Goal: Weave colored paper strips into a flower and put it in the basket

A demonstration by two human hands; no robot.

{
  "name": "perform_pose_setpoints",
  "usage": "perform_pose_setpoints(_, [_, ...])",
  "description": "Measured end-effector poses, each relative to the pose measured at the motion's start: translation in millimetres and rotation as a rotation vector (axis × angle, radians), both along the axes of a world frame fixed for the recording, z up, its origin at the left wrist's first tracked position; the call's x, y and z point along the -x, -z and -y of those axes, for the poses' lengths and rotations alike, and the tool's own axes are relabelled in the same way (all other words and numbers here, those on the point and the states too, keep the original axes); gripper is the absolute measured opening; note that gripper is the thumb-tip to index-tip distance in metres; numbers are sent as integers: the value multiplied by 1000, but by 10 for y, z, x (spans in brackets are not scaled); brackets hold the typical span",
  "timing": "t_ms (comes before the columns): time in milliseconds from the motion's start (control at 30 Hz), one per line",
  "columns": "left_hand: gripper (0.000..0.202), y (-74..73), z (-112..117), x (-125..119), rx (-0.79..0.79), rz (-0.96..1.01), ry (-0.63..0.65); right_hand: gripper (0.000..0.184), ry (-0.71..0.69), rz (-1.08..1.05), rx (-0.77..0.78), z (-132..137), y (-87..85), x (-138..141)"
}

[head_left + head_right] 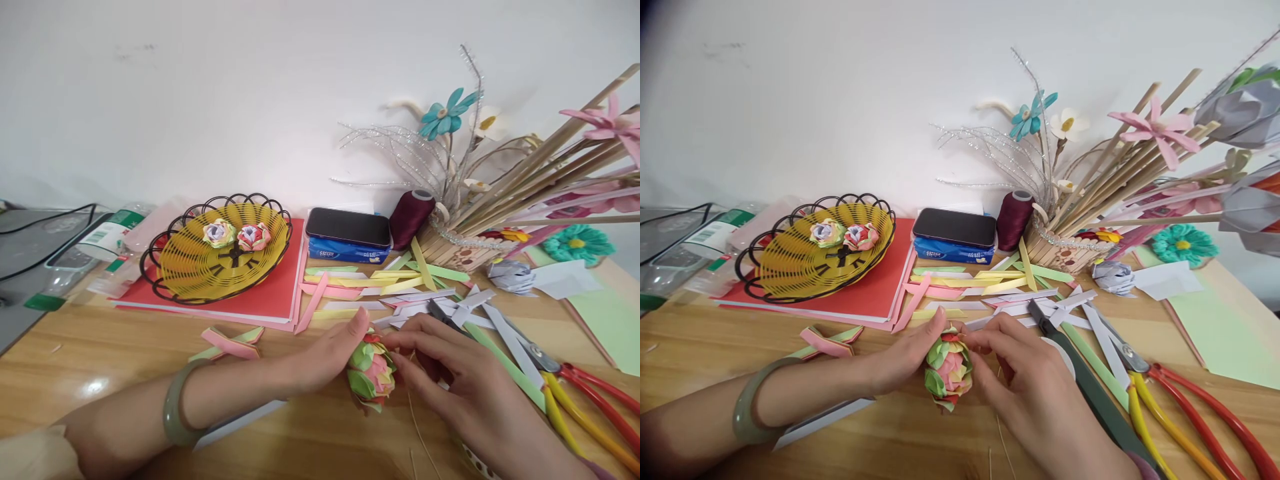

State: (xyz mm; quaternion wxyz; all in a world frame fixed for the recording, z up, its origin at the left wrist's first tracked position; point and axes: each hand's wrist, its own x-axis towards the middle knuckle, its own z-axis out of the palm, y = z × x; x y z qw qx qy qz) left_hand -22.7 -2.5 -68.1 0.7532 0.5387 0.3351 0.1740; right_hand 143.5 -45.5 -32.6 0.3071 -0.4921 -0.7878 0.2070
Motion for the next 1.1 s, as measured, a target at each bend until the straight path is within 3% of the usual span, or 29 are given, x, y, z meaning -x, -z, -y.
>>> perform_pose_setpoints(167, [65,-36,-10,11,-78,30,23,16,21,-28,142,-14,25,-13])
perform_pose_setpoints(333, [72,66,-12,14,85,150,30,17,136,-159,258,-6,36,-39])
perform_pose_setpoints(600, [64,61,2,0,181,188,3,21,160,-278,401,-7,-12,-84])
perform_pose_setpoints(800, [61,101,-40,11,261,306,69,25,108,-316,543,-7,-109,-68])
perform_pose_setpoints(967, [66,89,-53,2,319,335,104,29,149,-319,422,8,-178,-55])
perform_pose_setpoints(1100, [66,30,-59,-8,372,352,80,14,79,-311,310,48,-169,-49])
